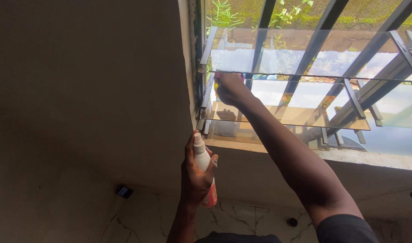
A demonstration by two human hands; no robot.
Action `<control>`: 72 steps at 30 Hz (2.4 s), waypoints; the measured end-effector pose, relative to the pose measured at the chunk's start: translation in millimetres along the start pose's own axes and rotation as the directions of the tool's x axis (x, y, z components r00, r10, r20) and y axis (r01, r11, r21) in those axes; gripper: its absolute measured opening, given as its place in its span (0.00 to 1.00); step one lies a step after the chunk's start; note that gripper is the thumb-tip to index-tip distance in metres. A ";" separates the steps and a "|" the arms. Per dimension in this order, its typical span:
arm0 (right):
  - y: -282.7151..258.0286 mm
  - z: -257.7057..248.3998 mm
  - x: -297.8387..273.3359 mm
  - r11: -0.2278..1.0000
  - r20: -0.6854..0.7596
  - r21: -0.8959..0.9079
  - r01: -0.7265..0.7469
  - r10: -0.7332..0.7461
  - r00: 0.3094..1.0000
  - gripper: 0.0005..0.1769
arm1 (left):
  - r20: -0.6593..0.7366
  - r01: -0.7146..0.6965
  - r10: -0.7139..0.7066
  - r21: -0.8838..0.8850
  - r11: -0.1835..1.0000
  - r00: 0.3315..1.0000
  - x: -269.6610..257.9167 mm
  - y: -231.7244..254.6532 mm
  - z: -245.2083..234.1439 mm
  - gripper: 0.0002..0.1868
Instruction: The person cleans glass window slats by hand using a cloth and a spray bottle.
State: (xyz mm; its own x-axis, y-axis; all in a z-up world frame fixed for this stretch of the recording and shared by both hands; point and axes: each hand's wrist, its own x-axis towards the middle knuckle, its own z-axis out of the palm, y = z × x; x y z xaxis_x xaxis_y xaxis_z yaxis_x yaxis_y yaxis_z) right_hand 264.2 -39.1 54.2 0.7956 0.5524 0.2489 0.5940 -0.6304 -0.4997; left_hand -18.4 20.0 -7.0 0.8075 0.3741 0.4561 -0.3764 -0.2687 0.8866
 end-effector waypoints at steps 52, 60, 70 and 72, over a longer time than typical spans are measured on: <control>-0.2 -120.8 -189.0 0.871 0.183 -0.023 0.491 -0.479 0.858 0.28 | -0.071 0.129 -0.132 -0.053 0.990 0.989 -2.9 16.3 93.4 0.41; 43.8 -151.2 -222.5 0.910 0.180 -0.107 0.401 -0.379 0.908 0.29 | -0.022 0.146 -0.149 -0.090 0.985 0.989 -7.1 24.5 132.8 0.43; 87.8 -176.4 -257.3 0.894 0.079 -0.184 0.410 -0.402 0.912 0.26 | 0.018 0.120 -0.119 -0.063 0.991 0.993 -18.6 32.5 173.7 0.42; 94.4 -182.4 -263.7 0.910 0.076 -0.151 0.387 -0.380 0.922 0.28 | 0.025 0.126 -0.124 -0.084 0.988 0.992 -21.9 33.3 182.5 0.41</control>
State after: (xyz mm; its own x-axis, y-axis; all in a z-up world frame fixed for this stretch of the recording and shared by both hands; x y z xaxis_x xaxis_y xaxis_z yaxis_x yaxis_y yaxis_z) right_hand 132.2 -343.8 92.7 0.4987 0.7904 0.3557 0.8663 -0.4419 -0.2328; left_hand 34.3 -159.2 -1.3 0.8589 0.3826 0.3405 -0.3085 -0.1441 0.9402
